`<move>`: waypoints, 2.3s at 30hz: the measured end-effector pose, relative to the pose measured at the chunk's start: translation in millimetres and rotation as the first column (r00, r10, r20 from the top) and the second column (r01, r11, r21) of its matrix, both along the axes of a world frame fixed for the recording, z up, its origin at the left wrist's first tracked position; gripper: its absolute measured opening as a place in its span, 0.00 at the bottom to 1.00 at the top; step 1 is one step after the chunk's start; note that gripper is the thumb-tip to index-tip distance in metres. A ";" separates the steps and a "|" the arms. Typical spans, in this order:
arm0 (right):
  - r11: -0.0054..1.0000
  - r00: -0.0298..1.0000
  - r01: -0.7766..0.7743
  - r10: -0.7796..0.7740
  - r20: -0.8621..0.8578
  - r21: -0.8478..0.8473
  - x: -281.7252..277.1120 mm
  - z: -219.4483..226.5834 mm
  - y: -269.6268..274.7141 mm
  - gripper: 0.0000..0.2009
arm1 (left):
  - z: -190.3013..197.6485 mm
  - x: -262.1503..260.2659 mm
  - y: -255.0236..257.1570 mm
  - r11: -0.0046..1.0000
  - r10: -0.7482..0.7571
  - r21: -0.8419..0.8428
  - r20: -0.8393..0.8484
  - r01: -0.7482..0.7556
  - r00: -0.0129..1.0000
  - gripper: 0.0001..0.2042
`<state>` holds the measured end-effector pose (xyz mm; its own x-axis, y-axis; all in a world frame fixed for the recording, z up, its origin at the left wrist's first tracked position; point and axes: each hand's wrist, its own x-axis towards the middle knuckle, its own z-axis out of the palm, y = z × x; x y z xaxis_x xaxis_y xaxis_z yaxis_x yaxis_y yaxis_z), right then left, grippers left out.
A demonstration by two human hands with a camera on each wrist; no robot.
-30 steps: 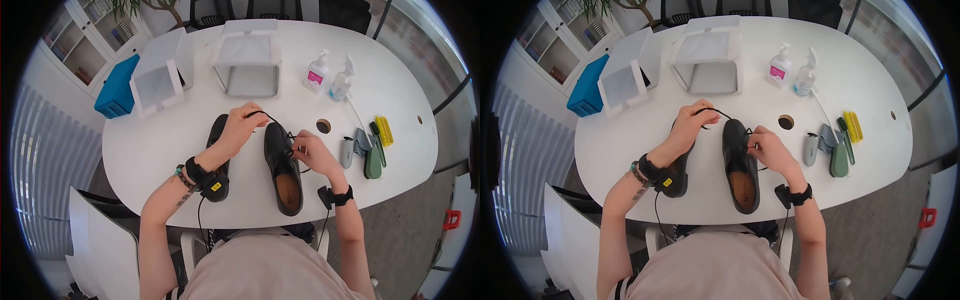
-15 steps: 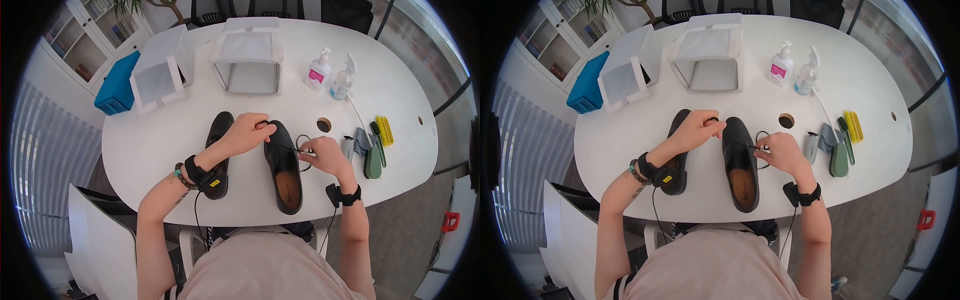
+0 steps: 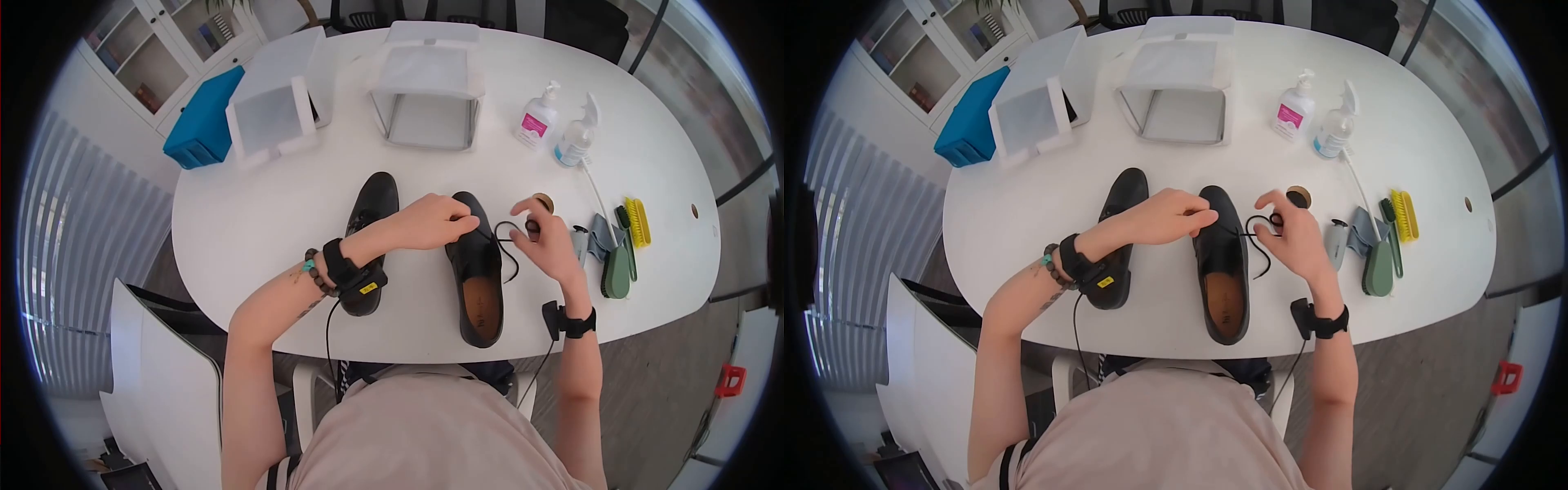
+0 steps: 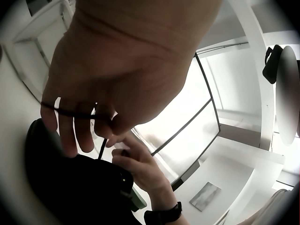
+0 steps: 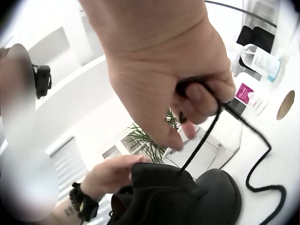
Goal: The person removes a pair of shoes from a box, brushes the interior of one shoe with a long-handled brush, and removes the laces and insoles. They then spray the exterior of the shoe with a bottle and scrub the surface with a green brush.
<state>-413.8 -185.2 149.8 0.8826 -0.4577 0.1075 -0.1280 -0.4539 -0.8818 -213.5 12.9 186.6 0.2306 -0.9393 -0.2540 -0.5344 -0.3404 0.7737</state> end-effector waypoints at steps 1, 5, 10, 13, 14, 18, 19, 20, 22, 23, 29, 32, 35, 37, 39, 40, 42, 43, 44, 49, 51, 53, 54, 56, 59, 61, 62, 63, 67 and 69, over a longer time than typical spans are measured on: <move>0.962 0.997 -0.074 0.067 -0.034 -0.264 -2.8 -8.8 -4.6 0.11 | 1.1 -1.0 0.0 1.000 0.007 0.000 -0.002 -0.007 1.000 0.20; 0.905 0.983 -0.183 0.155 -0.103 -0.385 -3.8 -0.1 -7.7 0.10 | -3.9 1.5 3.6 0.999 -0.017 -0.040 0.076 0.021 0.997 0.20; 0.962 0.929 -0.176 0.233 0.288 -0.210 6.9 -15.8 -7.7 0.12 | -24.6 2.9 6.5 0.990 -0.061 -0.121 0.052 0.067 0.997 0.17; 0.649 0.964 -0.223 0.038 0.263 0.728 2.6 -15.1 -6.7 0.14 | -24.9 2.0 6.1 0.983 -0.044 -0.178 0.051 0.053 0.998 0.13; 0.649 0.965 -0.217 0.029 0.261 0.729 3.0 -14.9 -4.7 0.14 | -22.6 1.6 6.0 0.986 -0.036 -0.156 0.083 0.049 0.996 0.11; 0.995 0.990 -0.087 0.092 0.104 -0.048 3.2 -16.9 2.7 0.10 | -26.6 2.0 1.9 0.965 -0.070 -0.245 0.125 0.099 0.990 0.08; 0.970 0.983 -0.151 0.167 0.071 -0.190 2.0 -20.3 2.6 0.09 | -26.1 1.2 0.9 0.964 -0.073 -0.244 0.126 0.103 0.989 0.08; 0.921 0.972 -0.214 0.235 0.027 -0.325 0.9 -24.8 1.8 0.09 | -26.3 -0.7 -0.5 0.964 -0.053 -0.252 0.116 0.081 0.992 0.08; 0.900 0.966 -0.223 0.255 0.038 -0.374 0.8 -22.9 0.5 0.07 | -25.7 -3.7 -2.3 0.963 -0.034 -0.261 0.105 0.061 0.994 0.08; 0.950 0.984 -0.177 0.179 -0.016 -0.259 -2.0 -18.2 -0.9 0.09 | -25.6 -4.6 -2.6 0.955 -0.020 -0.293 0.082 0.043 0.996 0.08; 0.994 0.968 -0.067 0.044 0.249 0.084 1.3 -23.0 -8.7 0.18 | -24.9 -5.7 -5.0 0.956 -0.023 -0.289 0.056 0.038 0.998 0.13; 0.954 0.944 -0.104 0.005 0.331 0.282 7.2 -0.1 -2.0 0.20 | -26.1 -12.2 -12.9 0.921 -0.015 -0.387 0.083 0.047 0.996 0.23; 0.882 0.934 -0.234 0.087 0.346 0.410 14.2 42.5 16.1 0.21 | -30.8 -19.2 -26.7 0.875 -0.086 -0.467 0.098 0.123 0.991 0.30; 0.844 0.905 -0.338 0.172 0.388 0.415 17.8 67.1 26.3 0.21 | -24.4 -27.0 -39.0 0.818 -0.230 -0.528 0.063 0.228 0.971 0.22; 0.869 0.790 -0.410 0.187 0.583 0.277 22.2 84.6 31.2 0.20 | 2.6 -29.0 -38.3 0.931 -0.236 -0.291 -0.019 0.221 0.971 0.18; 0.866 0.787 -0.420 0.198 0.585 0.272 22.8 85.3 25.3 0.20 | 12.5 -29.3 -36.5 0.973 -0.230 -0.029 -0.112 0.228 0.967 0.14; 0.997 0.906 -0.025 -0.007 0.422 0.071 19.5 82.8 2.7 0.19 | 18.3 -24.0 -21.2 0.958 -0.237 -0.191 -0.103 0.215 0.966 0.14; 0.993 0.943 -0.045 0.007 0.333 0.106 19.4 77.9 -0.8 0.15 | 24.8 -21.2 -16.2 0.954 -0.222 -0.270 -0.334 0.132 0.916 0.14; 0.993 0.943 -0.054 0.016 0.333 0.105 23.4 67.9 1.6 0.15 | 31.2 -20.4 -11.0 0.945 -0.213 -0.327 -0.547 0.028 0.810 0.14; 0.865 0.886 -0.456 0.417 0.204 0.208 41.6 17.2 36.6 0.27 | 41.1 -8.5 12.7 0.865 -0.127 -0.412 -0.732 -0.287 0.669 0.12; 0.918 0.938 -0.346 0.332 0.104 0.193 47.2 41.2 56.0 0.20 | 30.8 -5.6 26.5 0.830 -0.027 -0.429 -0.670 -0.357 0.742 0.12; 0.926 0.961 -0.277 0.264 0.085 0.257 47.4 66.2 60.0 0.23 | 24.6 3.1 40.9 0.801 0.214 -0.416 -0.473 -0.431 0.855 0.11; 0.921 0.952 -0.303 0.279 0.129 0.243 48.9 71.0 59.9 0.23 | 13.4 8.9 47.9 0.799 0.222 -0.413 -0.472 -0.437 0.853 0.11; 0.832 0.867 -0.437 0.289 0.406 0.342 60.1 69.3 64.5 0.24 | -9.3 16.3 59.3 0.786 0.315 -0.418 -0.363 -0.456 0.877 0.11; 0.669 0.838 -0.489 0.184 0.513 0.560 83.0 73.6 105.4 0.23 | -15.5 -17.9 68.4 0.841 0.166 -0.255 -0.719 -0.478 0.675 0.13; 0.636 0.825 -0.520 0.201 0.528 0.571 93.6 68.8 123.0 0.22 | -15.4 -28.8 78.0 0.853 0.102 -0.173 -0.870 -0.492 0.483 0.15; 0.605 0.814 -0.543 0.209 0.541 0.583 97.9 65.8 128.1 0.21 | -16.7 -29.2 83.8 0.852 -0.010 -0.156 -0.959 -0.500 0.282 0.16; 0.743 0.837 -0.503 0.291 0.463 0.442 101.3 63.8 127.2 0.18 | -17.4 -27.3 88.8 0.853 -0.124 -0.139 -0.990 -0.503 0.063 0.17; 0.877 0.849 -0.478 0.476 0.230 -0.052 103.6 69.0 140.5 0.11 | -18.4 -19.4 105.8 0.815 -0.089 -0.168 -0.982 -0.555 0.166 0.20; 0.851 0.850 -0.426 0.493 0.188 -0.306 108.9 66.9 149.9 0.08 | -17.4 -11.6 117.3 0.806 -0.029 -0.152 -0.975 -0.572 0.219 0.22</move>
